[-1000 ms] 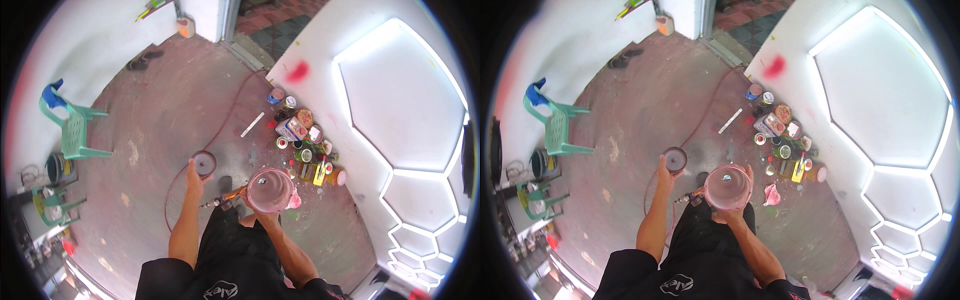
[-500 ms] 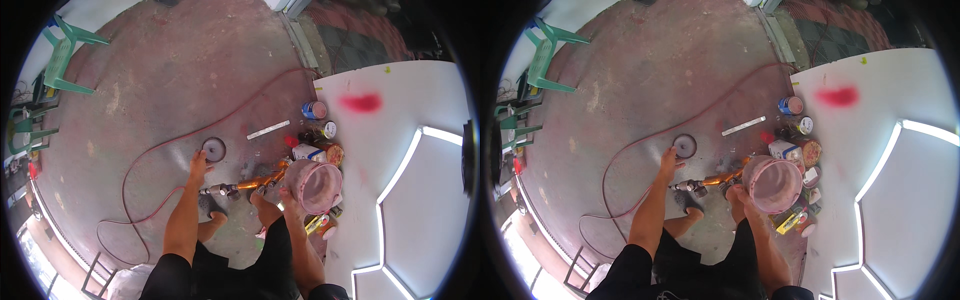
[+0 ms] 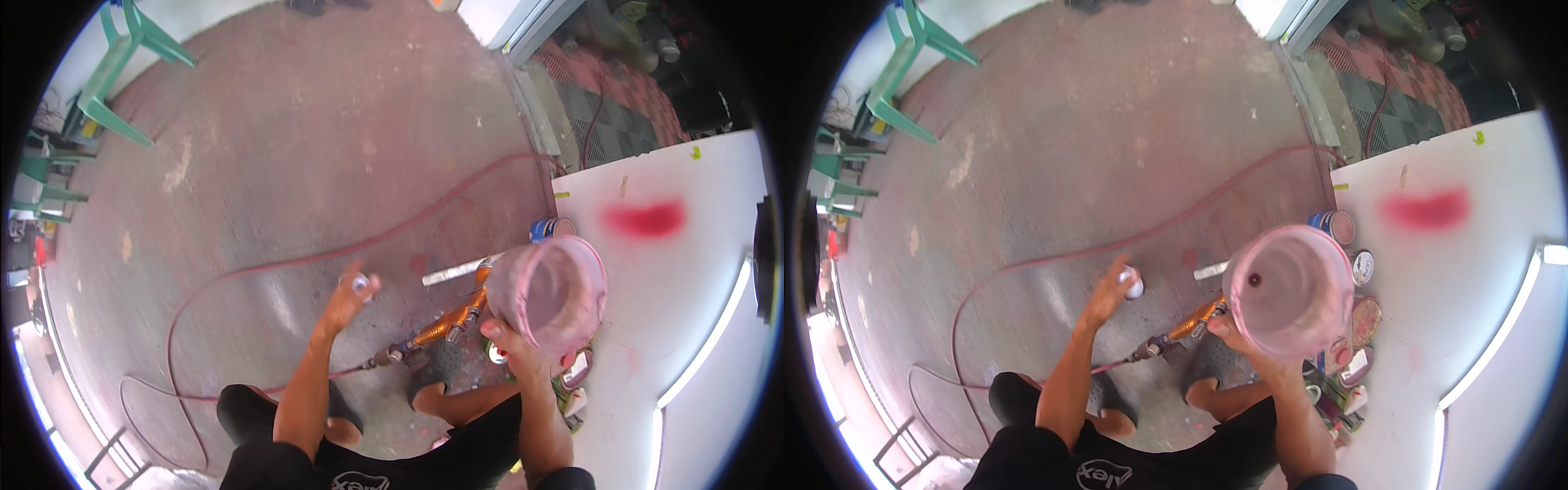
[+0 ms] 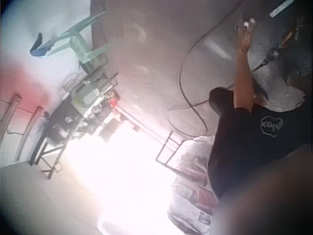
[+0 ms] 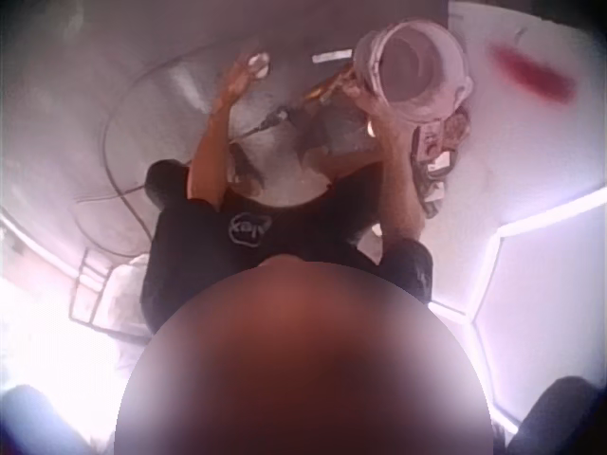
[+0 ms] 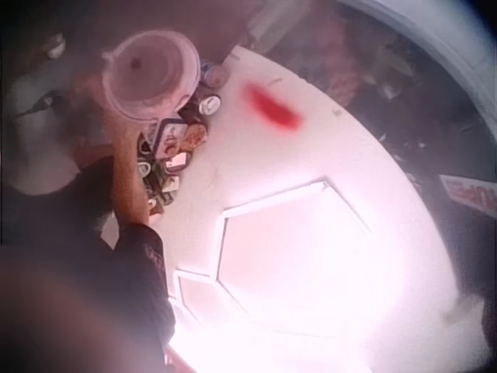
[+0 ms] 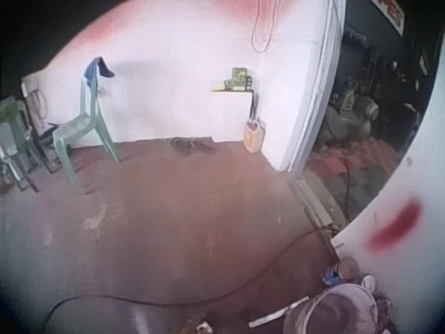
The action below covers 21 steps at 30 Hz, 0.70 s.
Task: The person removes newspaper masking from a red car bumper, then sits on the floor to clean a spray gun using a pink cloth and pours liquid from a yellow can into the gun's cup. The person wipes the gun and continues handling paint cans.
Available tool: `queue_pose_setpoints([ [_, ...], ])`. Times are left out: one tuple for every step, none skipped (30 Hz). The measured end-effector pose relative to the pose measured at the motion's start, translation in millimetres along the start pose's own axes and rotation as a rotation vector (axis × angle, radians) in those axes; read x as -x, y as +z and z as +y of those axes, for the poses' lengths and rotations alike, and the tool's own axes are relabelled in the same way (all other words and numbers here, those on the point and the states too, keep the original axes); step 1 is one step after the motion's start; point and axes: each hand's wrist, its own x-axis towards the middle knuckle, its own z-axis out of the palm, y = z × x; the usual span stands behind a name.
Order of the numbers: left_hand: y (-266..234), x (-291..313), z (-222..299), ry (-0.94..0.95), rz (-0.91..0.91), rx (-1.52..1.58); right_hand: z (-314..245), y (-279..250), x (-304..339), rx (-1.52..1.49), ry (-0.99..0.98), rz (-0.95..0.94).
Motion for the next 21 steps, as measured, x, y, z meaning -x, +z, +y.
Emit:
queue_pose_setpoints([
  [1.8,21.5,38.2,0.144,-0.238,0.121,-7.7,3.4,-4.5,-0.020,-0.006,0.005],
  [8.6,38.1,67.2,0.333,-0.327,0.011,-13.9,11.7,-10.3,-0.055,-0.015,-0.002],
  [16.3,51.5,95.9,0.521,-0.416,-0.101,-21.4,20.8,-16.4,-0.089,-0.025,-0.013],
  [25.2,65.6,129.0,0.445,-0.410,-0.135,-23.1,27.9,-19.6,-0.108,-0.017,-0.038],
  [38.0,81.1,160.3,0.368,-0.411,-0.165,-25.0,32.8,-22.8,-0.121,-0.004,-0.053],
  [41.2,82.6,163.7,0.330,-0.356,-0.187,-19.0,39.0,-28.9,-0.044,-0.158,-0.025],
  [48.7,79.6,164.5,0.293,-0.315,-0.200,-20.0,40.6,-33.3,-0.026,-0.246,-0.019],
  [47.0,57.8,127.1,0.294,-0.221,-0.193,-23.1,48.1,-38.6,-0.012,-0.341,-0.027],
  [49.5,43.1,98.0,0.285,-0.158,-0.177,-29.4,56.4,-37.6,-0.048,-0.363,-0.034],
  [47.8,37.2,83.3,0.437,-0.206,-0.059,-33.1,61.9,-36.9,-0.079,-0.379,-0.036],
  [42.1,31.2,75.0,0.573,-0.257,0.071,-34.4,68.0,-34.3,-0.102,-0.386,0.001],
  [32.4,37.9,71.4,0.597,-0.267,0.292,-36.1,78.1,-33.5,-0.130,-0.389,-0.055],
  [29.3,40.7,74.0,0.600,-0.160,0.271,-37.4,77.9,-30.9,-0.154,-0.391,-0.106],
  [21.0,39.2,75.4,0.597,-0.085,0.203,-35.0,76.6,-24.5,-0.067,-0.430,-0.087],
  [14.0,37.2,74.1,0.582,-0.016,0.134,-31.2,75.8,-15.1,0.022,-0.466,-0.086],
  [25.1,33.9,79.3,0.566,0.013,0.073,-25.3,62.8,-5.6,0.126,-0.502,-0.087],
  [24.7,33.2,87.0,0.556,0.067,0.001,-23.8,46.6,2.9,0.309,-0.526,-0.058],
  [24.6,46.1,113.5,0.542,0.138,-0.036,-20.3,24.7,16.4,0.491,-0.540,-0.038],
  [26.3,57.3,134.1,0.529,0.210,-0.070,-19.0,-1.0,32.7,0.676,-0.547,-0.022],
  [17.0,63.9,146.7,0.490,0.292,-0.069,-20.7,-25.3,46.3,0.664,-0.485,0.010],
  [4.4,66.7,157.5,0.451,0.377,-0.068,-20.3,-52.0,61.5,0.650,-0.423,0.039],
])
